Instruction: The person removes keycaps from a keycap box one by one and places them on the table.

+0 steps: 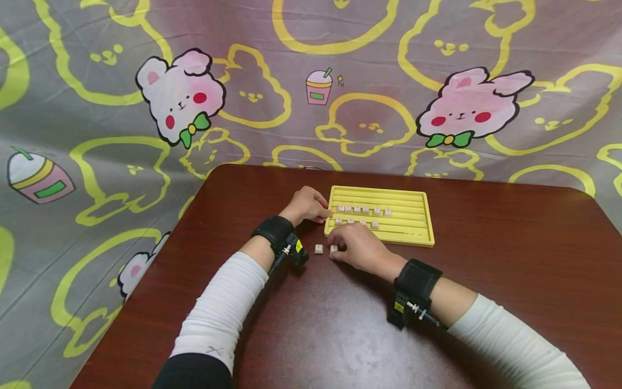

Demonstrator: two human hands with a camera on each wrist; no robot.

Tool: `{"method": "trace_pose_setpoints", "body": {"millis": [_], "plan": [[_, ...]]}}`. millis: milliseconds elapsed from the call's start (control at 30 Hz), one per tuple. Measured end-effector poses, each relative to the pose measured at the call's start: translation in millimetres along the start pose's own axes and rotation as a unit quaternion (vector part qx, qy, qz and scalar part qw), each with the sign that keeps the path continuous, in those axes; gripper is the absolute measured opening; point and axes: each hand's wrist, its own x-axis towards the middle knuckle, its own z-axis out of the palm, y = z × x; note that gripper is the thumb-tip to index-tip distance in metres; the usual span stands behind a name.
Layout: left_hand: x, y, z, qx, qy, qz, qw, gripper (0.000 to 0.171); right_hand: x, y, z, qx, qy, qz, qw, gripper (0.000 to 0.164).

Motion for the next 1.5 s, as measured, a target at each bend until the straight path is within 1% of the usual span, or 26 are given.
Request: {"method": "trace_pose_setpoints", "body": {"millis": [200,400,533,767,933,1133,1300,1500], "plan": [[1.3,-0.2,2.4,-0.002,0.001,0.0,1.0,0.024,-2,1,-2,0.002,-0.004,-0.004,1.0,0.02],[2.6,-1.4,3.8,0.0,0.002,-0.004,1.0,0.025,-3,4,-7,0.008,-0.011,0.005,1.0,0.02],[2.9,-1.2,3.4,-0.004,0.001,-0.003,1.0,0.026,-5,8,-16,0.011,-0.009,0.01,1.0,0.019],[4.5,-0.4,0.1,-0.008,-0.002,-0.005,1.0,0.027,-8,18,-38,0.011,-0.001,0.033,0.999,0.029],[3.5,1.5,-2.3,-0.008,-0.003,-0.01,0.9999,0.025,-11,28,-52,-0.001,0.012,0.041,0.999,0.026],[1.5,3.3,-1.6,-0.008,-0.003,-0.017,0.9998,0.023,-19,37,-64,-0.027,0.022,0.04,0.999,0.024],[3.5,2.2,0.8,-0.007,-0.004,-0.015,0.9999,0.027,-27,46,-70,-0.051,0.022,0.06,0.997,0.028],[4.0,1.5,2.1,-0.01,-0.003,-0.014,0.9998,0.027,-30,56,-71,-0.055,0.025,0.07,0.996,0.027]]}}
